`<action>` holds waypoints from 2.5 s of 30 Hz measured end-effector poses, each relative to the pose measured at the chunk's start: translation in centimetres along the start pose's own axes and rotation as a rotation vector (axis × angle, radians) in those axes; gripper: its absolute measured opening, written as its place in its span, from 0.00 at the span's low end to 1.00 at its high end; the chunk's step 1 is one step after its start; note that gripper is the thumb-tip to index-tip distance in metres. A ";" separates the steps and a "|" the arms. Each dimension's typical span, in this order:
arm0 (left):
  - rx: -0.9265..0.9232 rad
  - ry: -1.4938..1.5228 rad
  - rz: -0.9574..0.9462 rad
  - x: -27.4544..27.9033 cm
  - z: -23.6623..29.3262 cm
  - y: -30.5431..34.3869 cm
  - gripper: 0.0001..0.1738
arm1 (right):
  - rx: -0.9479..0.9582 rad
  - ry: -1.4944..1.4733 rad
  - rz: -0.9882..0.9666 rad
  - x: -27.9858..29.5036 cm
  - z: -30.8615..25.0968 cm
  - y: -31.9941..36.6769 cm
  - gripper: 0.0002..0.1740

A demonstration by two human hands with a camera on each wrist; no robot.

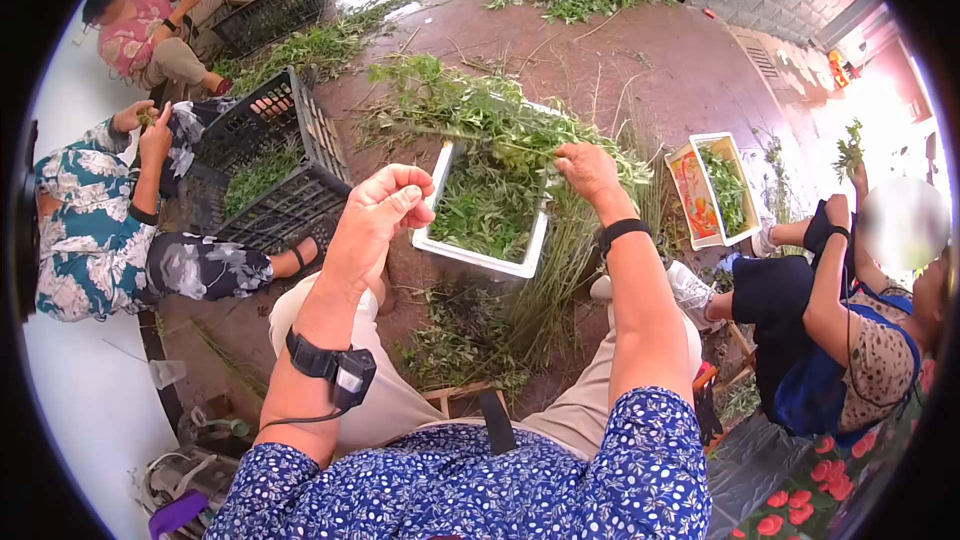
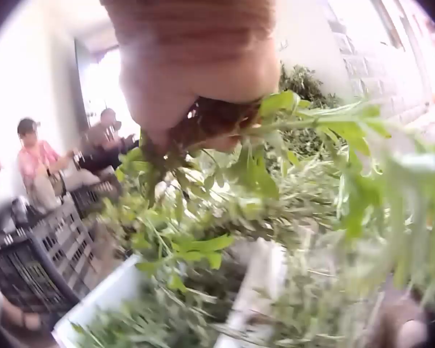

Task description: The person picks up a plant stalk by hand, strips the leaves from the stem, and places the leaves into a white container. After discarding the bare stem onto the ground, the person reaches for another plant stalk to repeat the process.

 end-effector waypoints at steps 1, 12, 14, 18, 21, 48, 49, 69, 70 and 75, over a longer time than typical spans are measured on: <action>-0.010 0.003 -0.004 0.1 -0.1 -0.3 0.08 | 0.002 0.005 0.009 1.2 -0.9 0.4 0.16; -0.032 -0.101 0.012 0.3 -0.4 -1.1 0.07 | -0.005 -0.135 0.019 7.8 -0.3 4.0 0.16; -0.051 -0.105 0.003 0.2 -0.4 -1.1 0.07 | -0.036 -0.154 -0.011 9.5 -0.2 5.1 0.15; -0.114 -0.190 0.032 -0.2 -0.1 -1.3 0.07 | 0.032 -0.058 0.048 13.3 -2.4 8.1 0.13; -0.216 -0.290 0.062 0.0 -0.3 -1.8 0.07 | 0.149 0.093 0.145 15.1 -4.8 9.5 0.12; 0.012 0.137 -0.058 -1.4 -1.6 -2.9 0.07 | 0.337 -0.471 0.158 13.3 -16.6 14.2 0.06; 0.022 0.163 -0.032 -1.0 -1.7 -3.0 0.07 | 0.264 -0.563 0.046 11.7 -16.1 14.3 0.07; -0.033 0.174 0.064 -0.9 -0.8 -3.4 0.06 | 0.343 -0.643 0.016 7.0 -15.8 11.6 0.04; -0.051 0.146 0.090 -0.1 -0.6 -3.6 0.06 | 0.288 -0.710 0.000 7.0 -15.3 11.6 0.05; -0.073 0.002 0.075 -0.1 -1.1 -3.5 0.07 | 0.040 -1.246 -0.187 6.0 -14.5 11.5 0.06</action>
Point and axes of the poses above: each hand's wrist, its own y-axis away from the middle knuckle, its own x-axis out of the back of the hand, z = x × y, the point moved 7 cm from there along -y, towards the middle knuckle, and after that the axes turned 8 degrees about -x, right-handed, at the moved point
